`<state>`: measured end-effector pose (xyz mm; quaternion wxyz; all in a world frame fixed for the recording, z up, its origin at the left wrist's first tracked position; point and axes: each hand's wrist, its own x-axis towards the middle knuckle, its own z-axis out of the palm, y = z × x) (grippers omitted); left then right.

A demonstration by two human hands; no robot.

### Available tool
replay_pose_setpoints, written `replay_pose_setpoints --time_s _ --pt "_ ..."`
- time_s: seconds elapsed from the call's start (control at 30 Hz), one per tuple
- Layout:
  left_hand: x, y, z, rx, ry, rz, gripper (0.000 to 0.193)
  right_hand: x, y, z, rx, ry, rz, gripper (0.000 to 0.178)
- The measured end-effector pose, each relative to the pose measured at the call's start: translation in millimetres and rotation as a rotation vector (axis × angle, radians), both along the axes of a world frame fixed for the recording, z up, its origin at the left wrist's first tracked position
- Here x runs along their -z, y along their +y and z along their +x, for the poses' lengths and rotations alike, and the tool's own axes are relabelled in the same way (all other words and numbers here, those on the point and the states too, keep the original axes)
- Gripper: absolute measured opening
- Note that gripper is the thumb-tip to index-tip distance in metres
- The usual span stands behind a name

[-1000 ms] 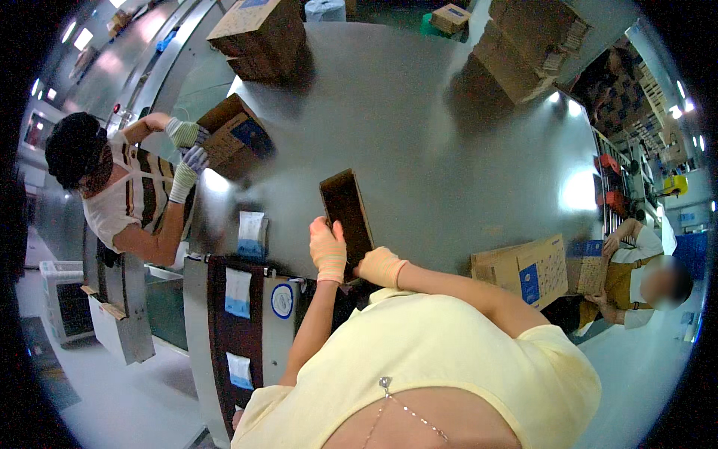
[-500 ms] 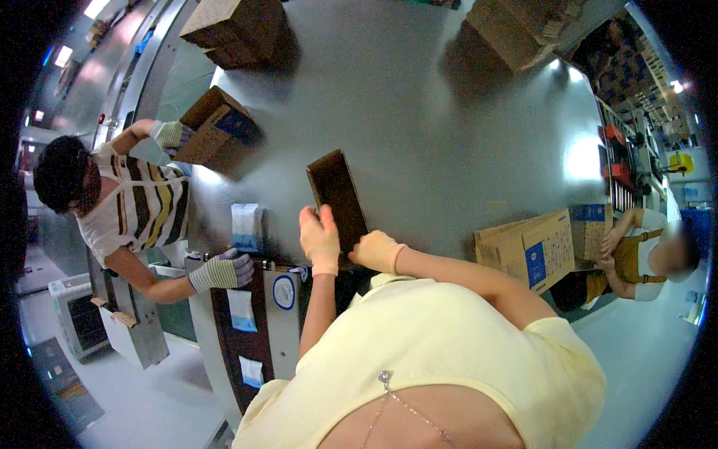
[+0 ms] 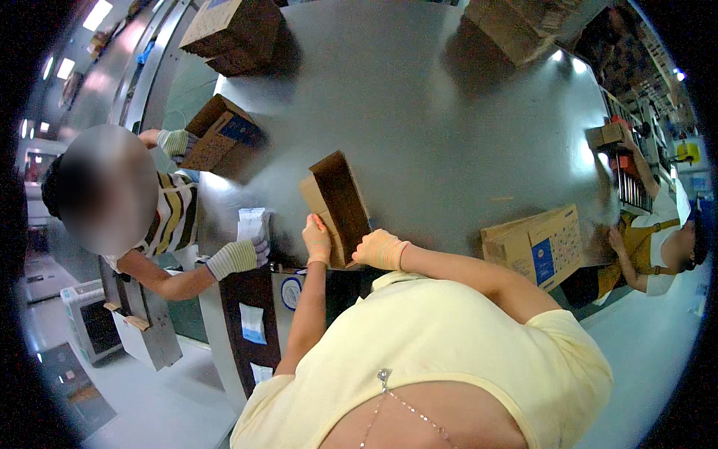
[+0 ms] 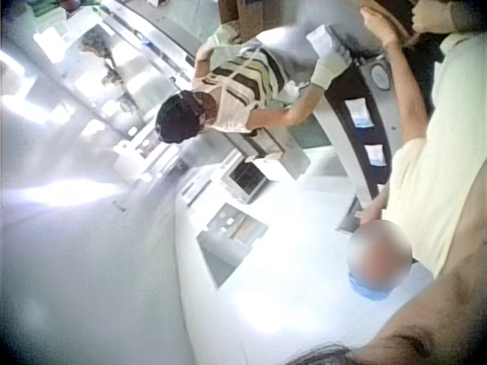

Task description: The person repeatedly picks up small, individually wrapped items from a conveyor belt and places them into a cardboard box. The process involves filling the box with these items and then moving the filled box aside to start with a new one.

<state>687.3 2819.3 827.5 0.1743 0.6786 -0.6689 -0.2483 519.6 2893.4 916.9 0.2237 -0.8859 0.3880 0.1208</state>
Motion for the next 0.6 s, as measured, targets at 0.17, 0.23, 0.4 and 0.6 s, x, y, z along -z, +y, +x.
replay_pose_setpoints --time_s 0.17,0.23,0.4,0.6 --pt "-20.8 -3.7 -26.0 -0.007 -0.091 -0.09 0.037 2.5 1.7 -1.3 0.007 0.006 0.001 0.012" --pt "-46.2 1.3 -42.0 0.136 -0.236 -0.12 0.057 8.2 3.7 -3.4 0.025 0.006 -0.028 0.011" --pt "-2.5 16.7 -40.3 0.044 0.154 0.033 0.071 14.2 11.2 -8.0 0.062 -0.1 -0.12 0.007" --pt "18.0 -7.7 -24.3 0.093 0.497 0.085 0.069 10.2 10.7 -13.9 0.079 -0.086 -0.212 0.006"
